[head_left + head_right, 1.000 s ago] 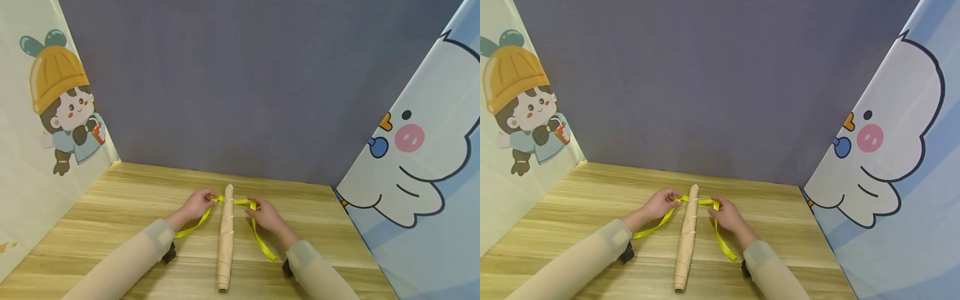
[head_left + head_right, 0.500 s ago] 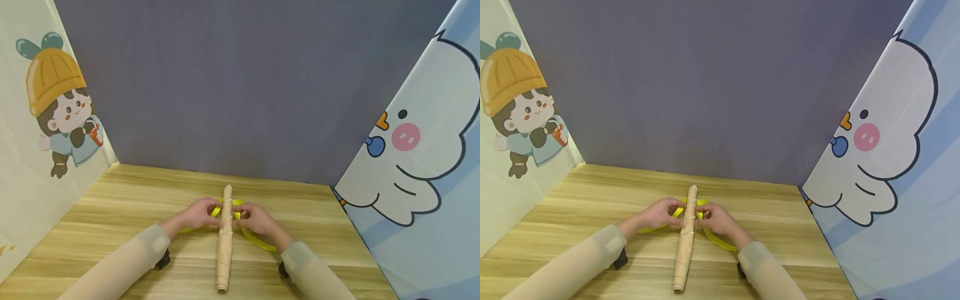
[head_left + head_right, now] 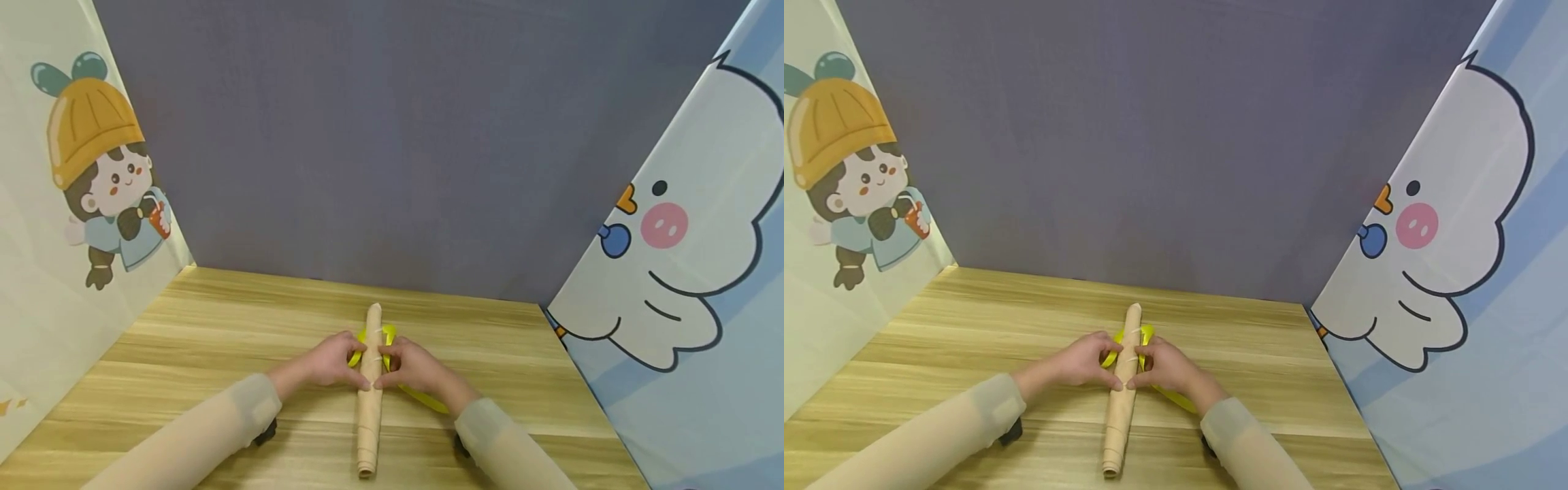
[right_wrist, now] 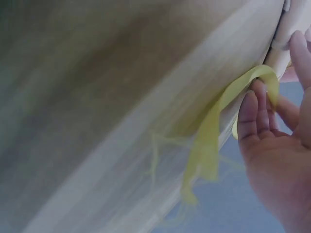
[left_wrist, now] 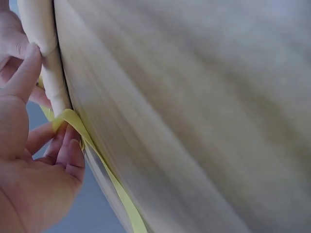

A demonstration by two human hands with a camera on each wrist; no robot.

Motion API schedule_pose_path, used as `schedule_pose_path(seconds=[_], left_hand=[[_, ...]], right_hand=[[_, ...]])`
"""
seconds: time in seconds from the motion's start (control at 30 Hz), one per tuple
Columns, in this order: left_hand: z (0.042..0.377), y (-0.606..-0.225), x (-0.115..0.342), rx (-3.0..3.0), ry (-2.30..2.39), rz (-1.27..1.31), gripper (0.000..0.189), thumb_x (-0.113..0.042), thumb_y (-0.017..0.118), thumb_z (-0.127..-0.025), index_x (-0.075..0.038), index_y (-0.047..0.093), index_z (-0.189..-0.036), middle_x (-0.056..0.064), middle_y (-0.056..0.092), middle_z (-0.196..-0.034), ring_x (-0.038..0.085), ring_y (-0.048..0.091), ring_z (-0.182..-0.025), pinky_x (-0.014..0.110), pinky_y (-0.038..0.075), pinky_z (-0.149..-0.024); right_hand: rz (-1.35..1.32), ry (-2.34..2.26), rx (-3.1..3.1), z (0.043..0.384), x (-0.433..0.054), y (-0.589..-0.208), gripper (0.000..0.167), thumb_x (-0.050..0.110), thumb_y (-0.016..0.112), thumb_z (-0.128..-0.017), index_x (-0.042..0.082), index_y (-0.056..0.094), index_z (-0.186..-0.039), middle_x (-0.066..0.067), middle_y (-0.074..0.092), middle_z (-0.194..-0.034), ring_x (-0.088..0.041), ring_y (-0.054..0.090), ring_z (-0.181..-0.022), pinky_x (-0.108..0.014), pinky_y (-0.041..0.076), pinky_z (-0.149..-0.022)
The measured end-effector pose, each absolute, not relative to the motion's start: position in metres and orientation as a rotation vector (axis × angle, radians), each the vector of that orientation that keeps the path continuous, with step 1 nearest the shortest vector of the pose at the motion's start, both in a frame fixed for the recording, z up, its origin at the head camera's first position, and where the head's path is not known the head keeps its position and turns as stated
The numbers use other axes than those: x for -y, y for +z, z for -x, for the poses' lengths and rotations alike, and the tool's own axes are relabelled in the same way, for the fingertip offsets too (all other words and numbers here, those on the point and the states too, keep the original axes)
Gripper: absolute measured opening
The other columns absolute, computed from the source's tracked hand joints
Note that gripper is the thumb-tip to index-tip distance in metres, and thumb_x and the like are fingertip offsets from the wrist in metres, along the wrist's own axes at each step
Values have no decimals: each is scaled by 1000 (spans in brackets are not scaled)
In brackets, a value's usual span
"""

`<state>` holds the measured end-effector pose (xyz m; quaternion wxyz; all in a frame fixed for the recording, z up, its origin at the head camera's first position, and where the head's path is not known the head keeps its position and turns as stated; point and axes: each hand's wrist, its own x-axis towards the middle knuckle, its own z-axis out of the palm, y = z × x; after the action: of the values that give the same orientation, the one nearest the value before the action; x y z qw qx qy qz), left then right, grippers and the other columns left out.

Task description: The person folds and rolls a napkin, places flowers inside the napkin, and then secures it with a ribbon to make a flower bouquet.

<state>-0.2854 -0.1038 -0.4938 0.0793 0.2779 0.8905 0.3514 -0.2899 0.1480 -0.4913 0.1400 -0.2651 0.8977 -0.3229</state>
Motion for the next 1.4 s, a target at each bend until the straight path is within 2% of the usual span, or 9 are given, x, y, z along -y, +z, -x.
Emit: schedule_pose_path(seconds=[0.17,0.4,0.63,0.8,1.0,1.1,1.23,1.33,1.4], left_hand=[[279,-492,102,-2693,1058,-820,66,-34,100,-79,8,77,-125,10,60,-90,14,48,-78,25,39,-66],[275,-493,102,-2765,1035,-828,42,-31,97,-84,0,84,-109,3,57,-84,13,46,-78,26,39,-67],[270,-492,101,-2795,1022,-788,32,-33,97,-84,-7,85,-98,0,64,-82,12,48,-76,26,41,-66],[267,-492,100,-2843,995,-753,26,-37,97,-84,-14,84,-84,-9,66,-76,9,49,-74,25,43,-66],[266,-492,99,-2874,973,-737,30,-41,96,-84,-18,79,-75,-11,63,-71,9,48,-73,25,43,-65],[264,-492,100,-2870,1005,-735,30,-40,97,-84,-16,79,-79,-8,67,-77,9,52,-76,26,46,-67],[263,-493,101,-2833,1077,-709,34,-37,97,-84,-10,78,-93,-1,72,-91,10,56,-82,27,49,-71],[262,-493,100,-2796,1114,-707,32,-34,96,-86,-10,77,-94,1,69,-91,10,55,-81,26,47,-69],[261,-494,99,-2784,1128,-728,26,-30,94,-88,-12,77,-90,0,66,-87,10,53,-78,25,45,-67]], right_hand=[[787,-830,-2692,287,-145,-492,75,38,94,-89,1,67,-148,-3,59,-98,-13,52,-80,-25,46,-67],[750,-781,-2773,275,-140,-491,34,37,87,-96,9,86,-113,5,63,-85,-9,50,-75,-25,45,-66],[758,-818,-2762,263,-139,-486,22,33,83,-99,13,88,-93,8,74,-81,-4,52,-68,-23,46,-62],[753,-784,-2784,261,-139,-486,24,36,82,-100,15,87,-92,9,74,-80,-3,52,-66,-22,47,-61],[736,-774,-2807,261,-143,-488,25,40,83,-99,15,87,-93,10,71,-79,-4,50,-65,-23,46,-59],[707,-778,-2806,260,-145,-488,29,44,84,-97,15,87,-98,11,67,-80,-5,50,-66,-23,45,-59],[734,-812,-2802,260,-147,-488,32,44,85,-96,14,86,-109,9,63,-83,-6,51,-70,-23,45,-61],[785,-853,-2780,258,-149,-487,32,39,87,-96,14,85,-116,8,62,-86,-5,51,-74,-23,45,-64],[806,-881,-2751,257,-151,-487,32,36,88,-95,14,84,-119,7,63,-89,-5,52,-76,-23,46,-66]])
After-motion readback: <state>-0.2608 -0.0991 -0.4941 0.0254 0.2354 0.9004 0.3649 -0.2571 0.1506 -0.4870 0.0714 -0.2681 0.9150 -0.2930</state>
